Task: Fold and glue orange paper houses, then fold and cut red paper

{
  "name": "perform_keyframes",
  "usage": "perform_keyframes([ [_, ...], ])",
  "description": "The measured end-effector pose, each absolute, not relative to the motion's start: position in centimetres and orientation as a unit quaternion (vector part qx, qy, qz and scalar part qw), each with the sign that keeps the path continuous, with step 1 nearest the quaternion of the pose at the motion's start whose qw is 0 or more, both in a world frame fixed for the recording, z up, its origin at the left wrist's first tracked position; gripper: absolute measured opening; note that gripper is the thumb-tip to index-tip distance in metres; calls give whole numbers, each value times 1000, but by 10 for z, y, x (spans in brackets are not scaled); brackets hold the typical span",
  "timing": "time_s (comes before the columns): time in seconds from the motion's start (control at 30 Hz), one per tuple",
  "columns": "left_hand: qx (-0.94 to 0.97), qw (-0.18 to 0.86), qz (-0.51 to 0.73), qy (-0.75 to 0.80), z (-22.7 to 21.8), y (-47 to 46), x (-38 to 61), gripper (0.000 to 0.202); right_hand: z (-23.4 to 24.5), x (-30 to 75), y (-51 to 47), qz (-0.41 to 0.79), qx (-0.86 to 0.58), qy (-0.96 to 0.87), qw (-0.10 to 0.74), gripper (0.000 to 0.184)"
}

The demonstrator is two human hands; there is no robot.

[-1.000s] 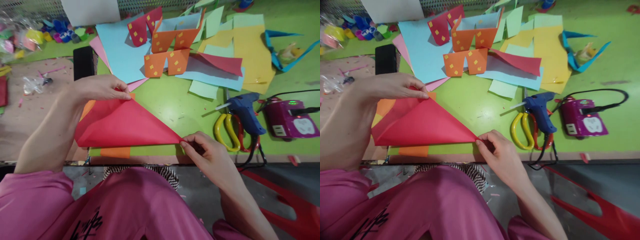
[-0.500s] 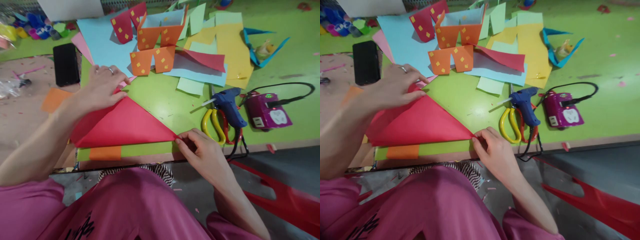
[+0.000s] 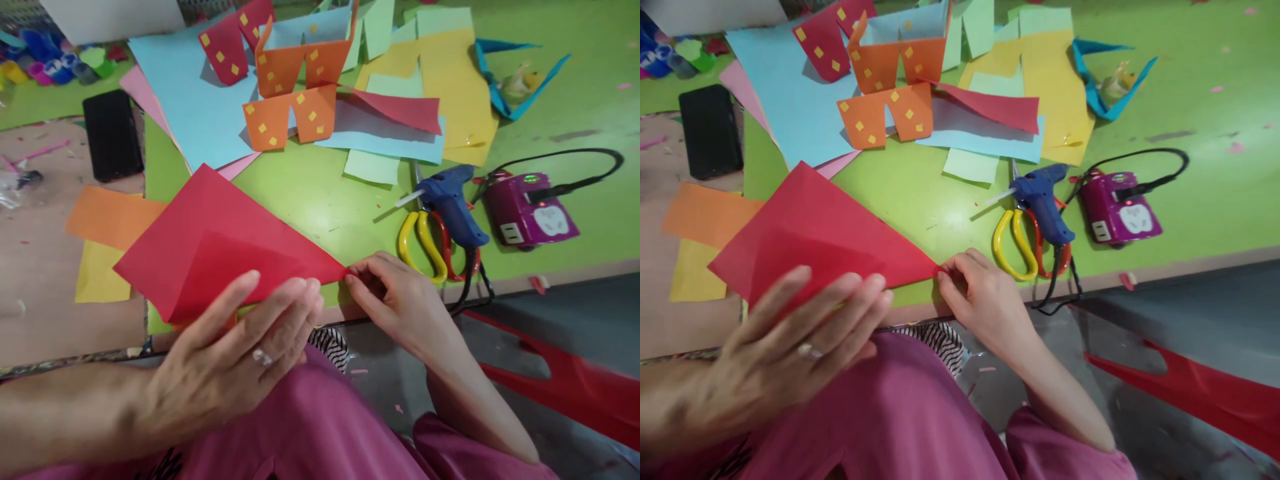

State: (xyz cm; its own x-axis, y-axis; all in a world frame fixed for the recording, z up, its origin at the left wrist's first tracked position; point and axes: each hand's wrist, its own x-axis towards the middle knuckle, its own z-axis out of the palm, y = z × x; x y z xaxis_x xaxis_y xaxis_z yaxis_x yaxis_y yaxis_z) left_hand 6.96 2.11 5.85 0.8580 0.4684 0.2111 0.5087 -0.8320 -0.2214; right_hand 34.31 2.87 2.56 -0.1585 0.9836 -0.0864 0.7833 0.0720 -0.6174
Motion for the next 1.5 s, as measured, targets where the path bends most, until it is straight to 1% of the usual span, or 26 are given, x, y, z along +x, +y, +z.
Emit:
perform_keyframes([
  [0.1,-950,93,-48,-293,42,27,81,73,25,344,29,268,-622,-714,177,21],
  [0.17,-943,82,-32,-320,29,37,83,75,25,344,29,262,-621,-717,180,20],
  [0.3,-943,100,-46,-314,12,56,77,81,24,344,29,261,-619,-717,186,19],
  [0.47,-941,71,-25,-329,3,66,73,76,23,346,29,259,-615,-720,190,19],
  [0.8,-933,20,0,-359,-4,69,72,81,22,345,28,252,-605,-732,185,17],
  [1.03,-933,-45,1,-357,-6,70,65,74,27,346,27,288,-615,-713,176,18],
  [1.17,-934,-84,9,-347,-3,72,62,75,29,347,28,304,-617,-708,157,18],
  [1.33,-938,-85,37,-334,1,74,61,78,29,348,27,309,-622,-704,147,17],
  [1.43,-938,-81,53,-334,3,75,62,80,27,348,23,282,-623,-711,165,17],
  [1.5,-937,-84,63,-334,4,75,62,84,24,346,20,222,-613,-734,191,27],
])
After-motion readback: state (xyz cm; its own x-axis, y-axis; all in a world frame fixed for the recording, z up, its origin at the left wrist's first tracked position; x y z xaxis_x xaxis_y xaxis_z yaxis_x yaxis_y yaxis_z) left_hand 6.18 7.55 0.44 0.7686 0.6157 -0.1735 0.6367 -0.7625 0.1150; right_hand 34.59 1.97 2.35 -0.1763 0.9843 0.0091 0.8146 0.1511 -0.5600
